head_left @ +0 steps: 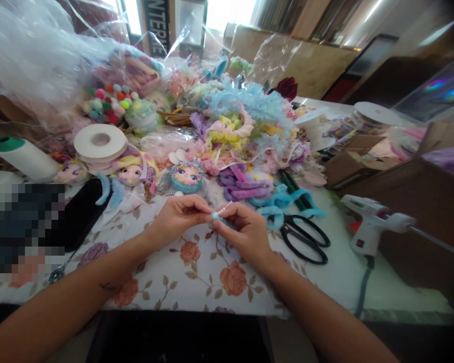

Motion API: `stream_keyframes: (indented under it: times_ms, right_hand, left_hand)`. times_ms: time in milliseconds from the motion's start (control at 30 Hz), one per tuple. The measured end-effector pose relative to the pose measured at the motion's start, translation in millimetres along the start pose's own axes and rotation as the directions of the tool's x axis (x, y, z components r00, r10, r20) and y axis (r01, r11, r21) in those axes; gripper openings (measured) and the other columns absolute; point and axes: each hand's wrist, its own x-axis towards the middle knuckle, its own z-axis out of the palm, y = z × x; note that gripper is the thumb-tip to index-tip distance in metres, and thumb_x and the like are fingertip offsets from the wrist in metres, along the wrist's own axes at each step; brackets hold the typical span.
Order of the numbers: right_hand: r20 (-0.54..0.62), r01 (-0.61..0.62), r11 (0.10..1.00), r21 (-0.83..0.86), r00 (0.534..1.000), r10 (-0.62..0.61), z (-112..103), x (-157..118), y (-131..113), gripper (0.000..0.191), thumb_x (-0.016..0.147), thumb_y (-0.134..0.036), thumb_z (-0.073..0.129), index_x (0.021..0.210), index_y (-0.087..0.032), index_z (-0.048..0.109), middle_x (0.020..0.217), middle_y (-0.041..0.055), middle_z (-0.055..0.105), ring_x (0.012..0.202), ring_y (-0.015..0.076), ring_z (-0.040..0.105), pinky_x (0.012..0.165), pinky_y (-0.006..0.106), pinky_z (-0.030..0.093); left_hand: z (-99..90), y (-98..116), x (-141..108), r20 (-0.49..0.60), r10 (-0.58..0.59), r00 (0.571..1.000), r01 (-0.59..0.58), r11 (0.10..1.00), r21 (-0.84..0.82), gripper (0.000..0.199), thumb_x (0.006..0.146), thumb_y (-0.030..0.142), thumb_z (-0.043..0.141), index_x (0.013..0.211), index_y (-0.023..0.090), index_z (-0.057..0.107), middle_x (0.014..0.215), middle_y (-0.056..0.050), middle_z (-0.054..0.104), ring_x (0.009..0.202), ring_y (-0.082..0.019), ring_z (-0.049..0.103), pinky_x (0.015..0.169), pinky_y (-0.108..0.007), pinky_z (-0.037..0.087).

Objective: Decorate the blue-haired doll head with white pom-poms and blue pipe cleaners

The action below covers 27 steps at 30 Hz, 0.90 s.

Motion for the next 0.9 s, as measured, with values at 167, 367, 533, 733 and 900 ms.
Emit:
stream_keyframes:
  times_ms: [167,367,533,733,900]
  right_hand:
    - [-0.021,0.015,1.000,-0.018,1.000,-0.016,1.4,0.1,-1.7,0.016,0.076,-0.024,0.075,0.078,-0.020,0.060,0.077,-0.0004,0.064,0.061,0.0117,0.065,0.056,0.024,0.057]
    - [-0.062,0.184,0.946,-0.268,0.976,-0.208,0.8,-0.1,-1.6,0.013,0.076,-0.014,0.071,0.081,-0.021,0.060,0.080,0.0003,0.066,0.070,0.0120,0.065,0.062,0.023,0.055]
    - [-0.006,0.321,0.849,-0.420,0.934,-0.356,-0.9,-0.3,0.0,0.016,0.078,-0.012,0.068,0.084,-0.023,0.058,0.084,0.0014,0.067,0.070,0.0121,0.065,0.059,0.021,0.054]
    - [0.146,0.474,0.548,-0.689,0.832,-0.536,-7.5,1.3,-0.3,0.024,0.081,-0.009,0.064,0.100,-0.023,0.057,0.092,0.0065,0.066,0.082,0.0172,0.067,0.068,0.026,0.057]
    - [0.248,0.519,0.465,-0.718,0.814,-0.526,-6.0,0.2,2.9,0.028,0.085,-0.012,0.060,0.110,-0.023,0.054,0.097,0.0091,0.067,0.084,0.0193,0.068,0.069,0.028,0.058]
  left_hand:
    - [-0.4,-0.1,-0.8,-0.007,-0.033,0.999,0.033,0.999,0.028,0.014,0.071,0.025,0.081,0.079,0.016,0.075,0.077,-0.003,0.069,0.073,-0.014,0.064,0.070,-0.025,0.054]
    - [-0.3,0.3,0.1,0.007,-0.011,1.000,0.011,0.999,0.042,0.016,0.070,0.023,0.081,0.083,0.017,0.075,0.082,-0.003,0.070,0.078,-0.015,0.065,0.074,-0.026,0.055]
    - [-1.1,-0.7,-0.5,-0.005,-0.059,0.998,0.059,0.997,0.042,0.022,0.068,0.024,0.083,0.087,0.017,0.074,0.083,-0.004,0.072,0.078,-0.016,0.067,0.075,-0.028,0.056]
    - [-2.3,3.1,-0.1,-0.094,-0.099,0.991,0.106,0.991,0.077,0.028,0.085,0.039,0.066,0.105,0.020,0.071,0.101,-0.006,0.073,0.096,-0.017,0.067,0.088,-0.030,0.053]
    - [1.0,1.6,-0.9,-0.029,-0.155,0.987,0.158,0.978,0.135,0.038,0.066,0.031,0.084,0.097,0.016,0.069,0.097,-0.006,0.070,0.089,-0.018,0.066,0.080,-0.029,0.055]
